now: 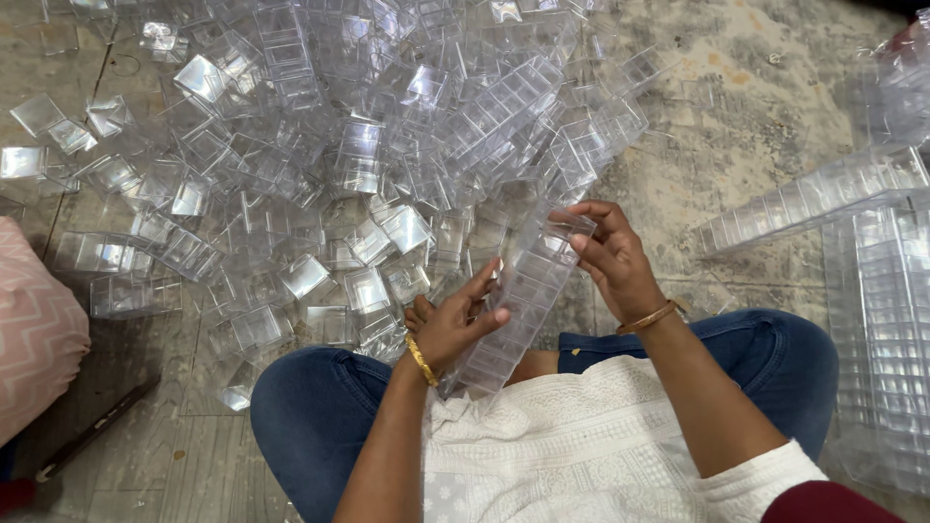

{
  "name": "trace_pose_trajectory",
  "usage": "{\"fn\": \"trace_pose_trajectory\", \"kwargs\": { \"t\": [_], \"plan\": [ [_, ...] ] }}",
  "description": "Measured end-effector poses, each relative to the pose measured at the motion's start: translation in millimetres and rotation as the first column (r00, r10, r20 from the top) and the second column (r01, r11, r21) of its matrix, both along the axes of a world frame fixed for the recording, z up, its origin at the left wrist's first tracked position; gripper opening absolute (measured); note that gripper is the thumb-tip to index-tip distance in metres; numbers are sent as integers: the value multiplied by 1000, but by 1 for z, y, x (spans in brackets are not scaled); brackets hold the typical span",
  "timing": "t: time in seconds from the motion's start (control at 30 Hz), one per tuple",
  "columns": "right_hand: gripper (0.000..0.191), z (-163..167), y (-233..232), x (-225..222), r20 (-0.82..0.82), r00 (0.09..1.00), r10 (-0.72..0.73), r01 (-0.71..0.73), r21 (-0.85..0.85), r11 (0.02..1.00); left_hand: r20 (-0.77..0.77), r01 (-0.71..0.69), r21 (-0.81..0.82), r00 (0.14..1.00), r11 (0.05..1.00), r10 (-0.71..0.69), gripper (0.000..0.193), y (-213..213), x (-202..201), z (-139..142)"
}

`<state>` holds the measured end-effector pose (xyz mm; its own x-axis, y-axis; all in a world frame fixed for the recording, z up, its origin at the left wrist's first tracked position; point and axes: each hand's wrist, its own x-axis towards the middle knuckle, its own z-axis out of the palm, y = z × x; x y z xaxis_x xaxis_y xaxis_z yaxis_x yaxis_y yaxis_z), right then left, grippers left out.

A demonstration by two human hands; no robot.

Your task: The person sits on the floor and repeatedly picks up small clear plastic containers, snaps them together, and places the assembled units into a growing stack. The person handles the containers by hand, aligning and pressing them to form a continuous strip.

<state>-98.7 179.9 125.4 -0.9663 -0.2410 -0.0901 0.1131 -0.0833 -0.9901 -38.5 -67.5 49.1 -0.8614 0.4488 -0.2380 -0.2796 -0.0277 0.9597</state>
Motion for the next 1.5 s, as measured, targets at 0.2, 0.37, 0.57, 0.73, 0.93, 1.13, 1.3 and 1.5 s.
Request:
{"fn": "trace_pose_trajectory", "kwargs": {
  "t": [0.2,0.37,0.57,0.73,0.93,1.13,1.3,1.5],
  "plan": [
    [56,16,45,10,-16,998,54,-51,159,986,117,407,-360,912,840,-392,105,-41,22,0],
    [73,36,84,28,72,991,110,-128,360,924,139,488,-557,853,672,-504,94,-36,29,2],
    [85,49,122,37,59,995,86,-103,462,881,-109,46,-406,989,912,-99,77,-29,15,11],
    [82,40,131,35,91,995,47,-79,392,917,-189,-342,2,923,940,337,77,-25,3,3],
    [77,25,110,40,163,986,38,-103,408,907,-196,-360,95,907,928,372,74,-23,-1,-7],
    [68,26,100,41,268,962,49,-190,533,824,-54,-473,221,867,853,495,69,-25,-7,-6],
    [90,21,97,40,289,952,101,-258,581,772,-27,-524,260,836,811,549,65,-31,-7,-11],
    [97,14,82,45,220,949,227,-298,864,406,-68,-577,97,809,811,583,44,-30,-11,-28]
  ]
}}
